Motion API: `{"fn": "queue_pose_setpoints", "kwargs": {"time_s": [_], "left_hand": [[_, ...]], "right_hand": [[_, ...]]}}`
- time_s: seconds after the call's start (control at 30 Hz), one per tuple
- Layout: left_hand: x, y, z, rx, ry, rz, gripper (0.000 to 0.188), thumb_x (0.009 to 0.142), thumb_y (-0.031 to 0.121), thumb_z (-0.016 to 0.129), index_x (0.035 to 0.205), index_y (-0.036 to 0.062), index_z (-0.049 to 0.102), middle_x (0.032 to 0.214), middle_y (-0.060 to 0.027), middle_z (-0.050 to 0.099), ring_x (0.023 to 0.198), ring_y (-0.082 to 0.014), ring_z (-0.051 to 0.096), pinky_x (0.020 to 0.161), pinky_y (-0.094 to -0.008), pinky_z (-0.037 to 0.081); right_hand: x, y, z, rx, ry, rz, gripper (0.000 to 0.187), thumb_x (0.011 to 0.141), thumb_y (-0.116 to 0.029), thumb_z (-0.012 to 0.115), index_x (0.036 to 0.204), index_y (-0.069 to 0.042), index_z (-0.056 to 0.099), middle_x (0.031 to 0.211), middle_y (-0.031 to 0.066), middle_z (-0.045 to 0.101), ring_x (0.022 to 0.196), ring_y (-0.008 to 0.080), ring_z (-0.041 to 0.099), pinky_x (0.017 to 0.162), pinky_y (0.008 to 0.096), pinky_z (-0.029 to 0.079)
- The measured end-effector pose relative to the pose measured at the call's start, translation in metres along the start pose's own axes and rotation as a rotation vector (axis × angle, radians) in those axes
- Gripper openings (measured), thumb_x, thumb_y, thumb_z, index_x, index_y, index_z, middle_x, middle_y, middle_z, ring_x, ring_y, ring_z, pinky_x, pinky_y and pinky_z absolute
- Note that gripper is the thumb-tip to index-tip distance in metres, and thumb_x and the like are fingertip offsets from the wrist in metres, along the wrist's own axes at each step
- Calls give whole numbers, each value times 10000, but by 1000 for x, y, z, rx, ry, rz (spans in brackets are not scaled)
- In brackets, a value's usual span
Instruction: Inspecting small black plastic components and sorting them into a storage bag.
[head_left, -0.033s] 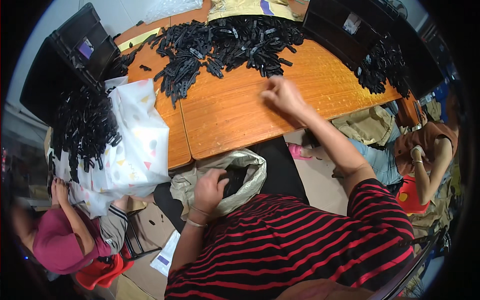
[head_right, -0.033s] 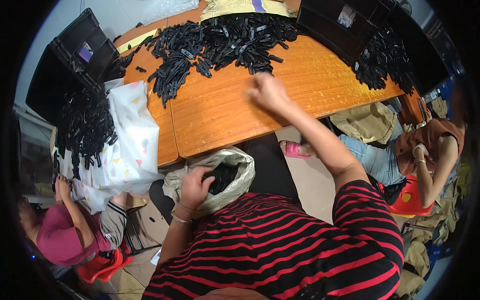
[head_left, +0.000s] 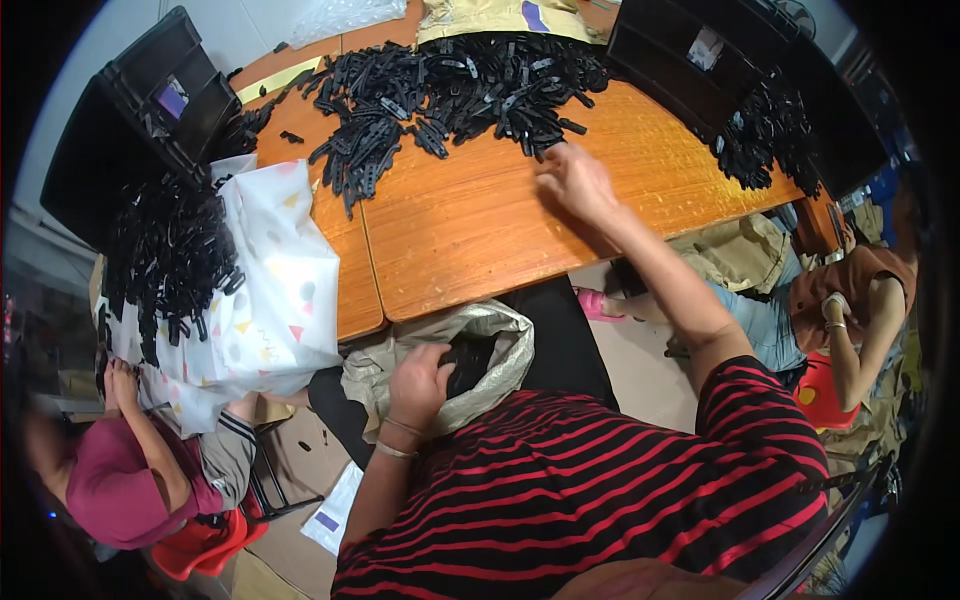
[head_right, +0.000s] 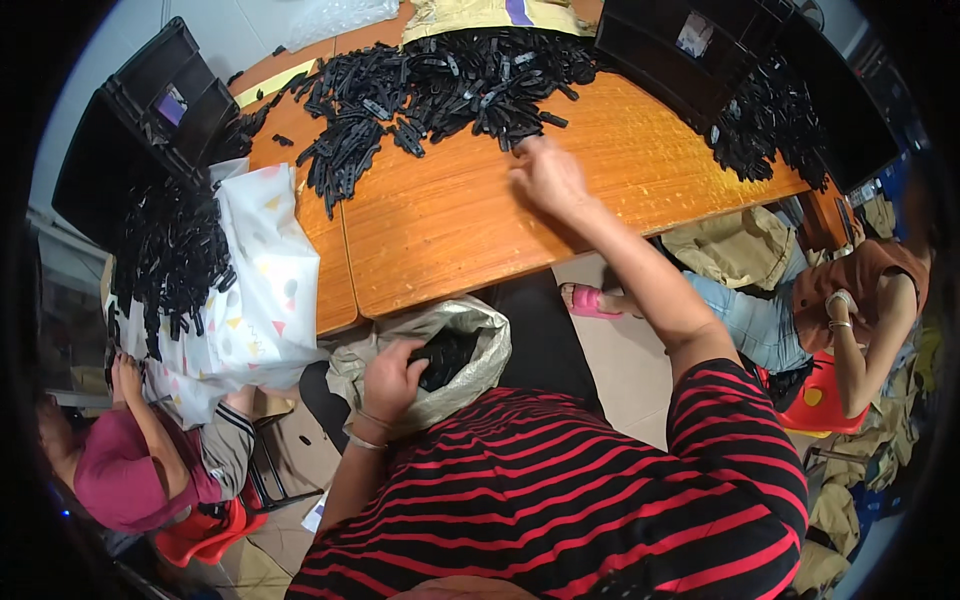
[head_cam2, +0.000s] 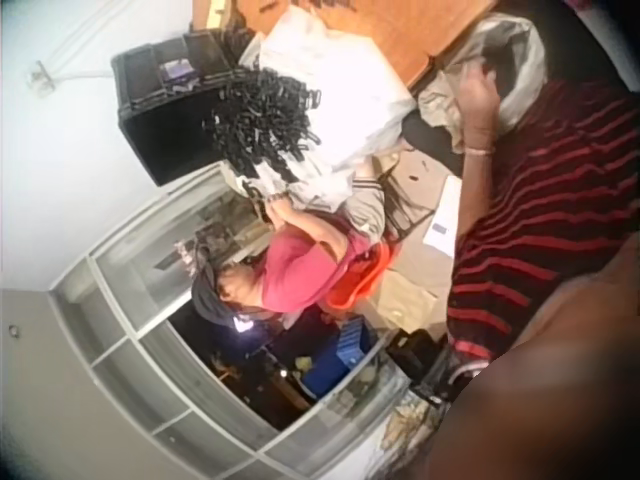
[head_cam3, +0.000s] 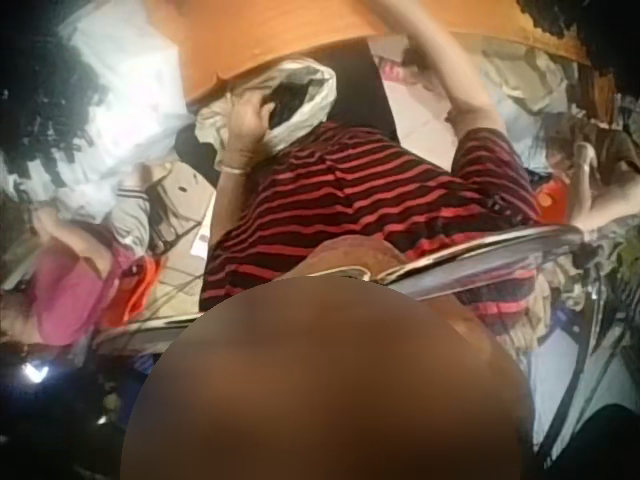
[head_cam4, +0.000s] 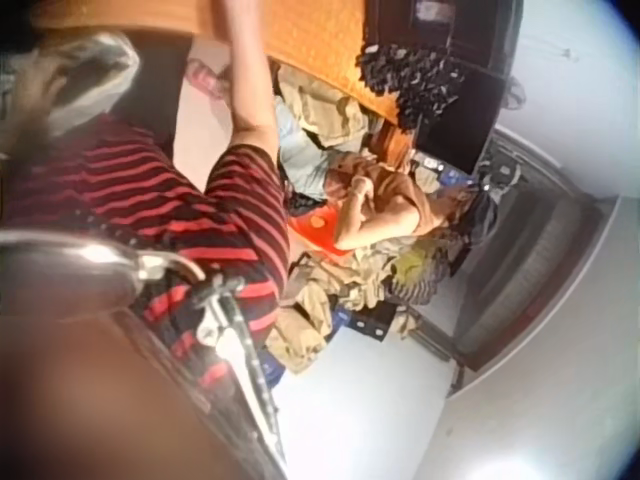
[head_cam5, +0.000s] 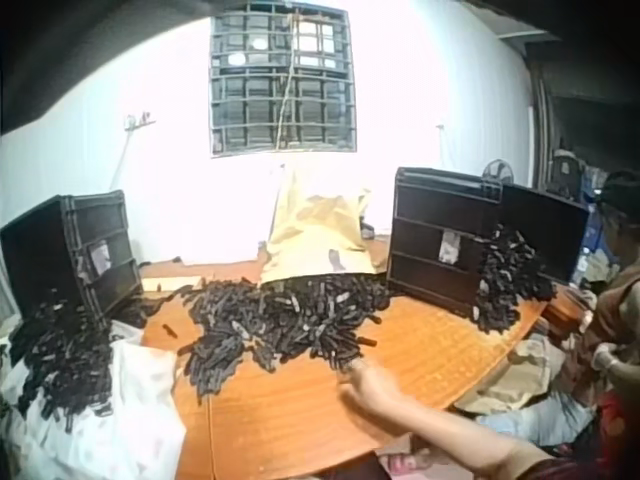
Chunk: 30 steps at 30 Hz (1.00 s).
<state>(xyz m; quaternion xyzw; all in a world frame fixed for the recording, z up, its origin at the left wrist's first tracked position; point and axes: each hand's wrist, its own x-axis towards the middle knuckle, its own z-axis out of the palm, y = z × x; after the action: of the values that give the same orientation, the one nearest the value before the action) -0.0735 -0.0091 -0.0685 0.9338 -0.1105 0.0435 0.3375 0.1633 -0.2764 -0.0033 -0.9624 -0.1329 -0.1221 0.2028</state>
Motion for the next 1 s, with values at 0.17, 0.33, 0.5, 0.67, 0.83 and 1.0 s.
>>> {"fn": "queue_pose_setpoints", "kwargs": {"time_s": [0.17, 0.33, 0.5, 0.67, 0.83, 1.0], "left_hand": [[9, 1, -4, -13, 90, -19, 229, 782, 99, 652, 999, 31, 630, 883, -153, 631, 837, -346, 616, 718, -383, 497], [78, -12, -39, -51, 343, 108, 91, 829, 38, 605, 908, 8, 639, 809, -156, 624, 734, -299, 626, 656, -361, 490], [172, -58, -70, 205, 637, -35, 188, 791, 54, 653, 973, 26, 620, 881, -153, 600, 814, -328, 596, 712, -385, 479], [198, -86, -69, 388, 676, -196, 250, 760, 75, 690, 995, 40, 610, 919, -155, 598, 891, -338, 581, 769, -413, 471], [192, -94, -62, 332, 655, -233, 264, 749, 61, 694, 995, 32, 603, 925, -159, 607, 903, -337, 584, 779, -418, 471], [175, -88, -56, 317, 645, -195, 278, 753, 37, 682, 1016, 18, 596, 948, -154, 617, 868, -300, 610, 756, -390, 488]], "right_hand": [[39, 23, 11, -165, -50, 87, 474, 779, -216, 709, 1212, -97, 560, 1206, 192, 538, 1012, 374, 584, 847, 437, 484], [69, 8, 42, -89, -20, -61, 417, 767, -227, 722, 1152, -121, 601, 1098, 178, 562, 938, 369, 608, 783, 449, 501], [77, -16, 61, -32, 37, -202, 207, 761, -183, 716, 935, -82, 667, 989, 140, 584, 814, 361, 621, 705, 439, 508], [65, -28, 54, 47, 89, -276, 184, 732, -157, 739, 861, -52, 661, 895, 112, 601, 771, 325, 619, 650, 405, 498], [34, -44, 49, 189, 52, -355, 250, 676, -127, 792, 793, -21, 598, 798, 135, 601, 710, 337, 602, 615, 399, 478], [9, -65, 48, 271, -201, -378, 218, 707, -113, 738, 847, -11, 605, 914, 186, 610, 826, 376, 608, 708, 429, 494]]}}
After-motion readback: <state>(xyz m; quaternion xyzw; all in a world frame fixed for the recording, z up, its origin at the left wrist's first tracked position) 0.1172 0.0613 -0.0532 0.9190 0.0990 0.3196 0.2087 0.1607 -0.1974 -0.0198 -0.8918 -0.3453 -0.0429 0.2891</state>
